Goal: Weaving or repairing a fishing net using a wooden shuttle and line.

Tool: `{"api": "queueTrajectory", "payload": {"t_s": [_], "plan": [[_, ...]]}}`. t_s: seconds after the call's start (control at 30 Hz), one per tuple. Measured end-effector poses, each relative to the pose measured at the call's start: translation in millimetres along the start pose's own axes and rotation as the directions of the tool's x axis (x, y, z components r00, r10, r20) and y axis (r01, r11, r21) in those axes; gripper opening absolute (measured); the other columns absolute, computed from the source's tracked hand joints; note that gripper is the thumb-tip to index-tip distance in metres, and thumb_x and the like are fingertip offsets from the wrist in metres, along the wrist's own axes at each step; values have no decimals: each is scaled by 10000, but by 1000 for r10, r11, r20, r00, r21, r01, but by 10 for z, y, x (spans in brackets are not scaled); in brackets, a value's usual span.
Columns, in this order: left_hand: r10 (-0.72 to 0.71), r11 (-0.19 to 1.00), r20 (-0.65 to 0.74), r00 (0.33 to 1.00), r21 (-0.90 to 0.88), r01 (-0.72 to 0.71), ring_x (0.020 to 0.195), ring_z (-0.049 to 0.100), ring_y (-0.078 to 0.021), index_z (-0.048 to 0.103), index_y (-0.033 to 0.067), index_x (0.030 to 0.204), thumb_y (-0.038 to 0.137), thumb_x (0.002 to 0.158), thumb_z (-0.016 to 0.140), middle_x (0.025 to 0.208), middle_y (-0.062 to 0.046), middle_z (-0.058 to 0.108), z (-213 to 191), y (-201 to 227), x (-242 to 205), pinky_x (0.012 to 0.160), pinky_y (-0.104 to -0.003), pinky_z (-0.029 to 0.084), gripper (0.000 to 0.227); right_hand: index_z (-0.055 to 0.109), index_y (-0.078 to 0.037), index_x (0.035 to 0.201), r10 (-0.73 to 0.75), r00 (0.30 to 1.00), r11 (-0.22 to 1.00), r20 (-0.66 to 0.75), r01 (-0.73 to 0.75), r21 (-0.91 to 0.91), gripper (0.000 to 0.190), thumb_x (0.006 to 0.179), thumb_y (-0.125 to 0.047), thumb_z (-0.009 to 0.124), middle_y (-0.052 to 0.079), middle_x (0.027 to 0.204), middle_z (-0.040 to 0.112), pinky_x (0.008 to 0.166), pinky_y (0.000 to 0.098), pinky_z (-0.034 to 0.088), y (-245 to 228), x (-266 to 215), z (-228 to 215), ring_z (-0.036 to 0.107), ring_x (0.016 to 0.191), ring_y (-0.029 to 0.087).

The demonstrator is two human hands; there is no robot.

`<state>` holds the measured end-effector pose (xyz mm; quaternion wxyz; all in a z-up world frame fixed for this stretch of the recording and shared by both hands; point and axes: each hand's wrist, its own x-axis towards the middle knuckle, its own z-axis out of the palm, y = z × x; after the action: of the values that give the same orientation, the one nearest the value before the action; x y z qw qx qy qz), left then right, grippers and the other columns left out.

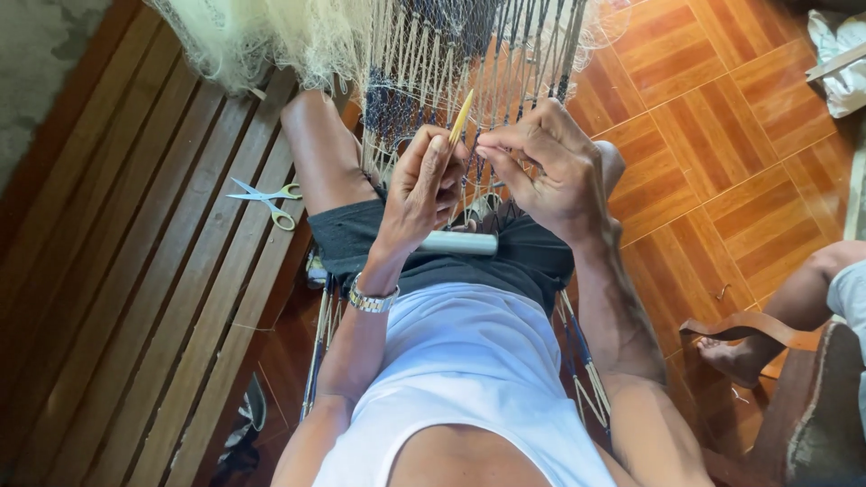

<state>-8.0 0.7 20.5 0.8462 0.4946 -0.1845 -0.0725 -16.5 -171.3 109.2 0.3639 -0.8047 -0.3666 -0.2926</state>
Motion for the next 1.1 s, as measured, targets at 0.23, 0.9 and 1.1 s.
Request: {"api": "queueTrajectory", "payload": {"t_s": [0.23, 0.9, 1.1], "plan": [[14, 996, 24, 1000, -86, -11, 592, 384, -29, 554, 68, 1248, 246, 1144, 384, 739, 26, 400, 24, 29, -14, 414, -139, 312, 267, 775, -10, 1182, 71, 997, 997, -41, -71, -21, 197, 987, 19, 776, 35, 778, 516, 474, 264, 469, -4, 31, 88, 498, 573, 129], [-204, 845, 357, 912, -406, 348, 928, 778, -261, 552, -6, 1258, 138, 1077, 447, 1061, -231, 762, -16, -29, -11, 744, -350, 683, 254, 717, 62, 1039, 563, 826, 789, 34, -550, 274, 84, 968, 31, 752, -50, 671, 321, 505, 221, 443, 203, -273, 102, 444, 593, 21], [-205, 817, 406, 891, -431, 384, 921, 773, -317, 548, -17, 1256, 208, 1072, 450, 1084, -303, 735, -61, -110, 19, 726, -378, 674, 306, 701, 74, 1010, 569, 820, 783, 58, -562, 267, 82, 975, 24, 756, -29, 653, 316, 533, 205, 424, 254, -310, 84, 383, 586, 20]]}}
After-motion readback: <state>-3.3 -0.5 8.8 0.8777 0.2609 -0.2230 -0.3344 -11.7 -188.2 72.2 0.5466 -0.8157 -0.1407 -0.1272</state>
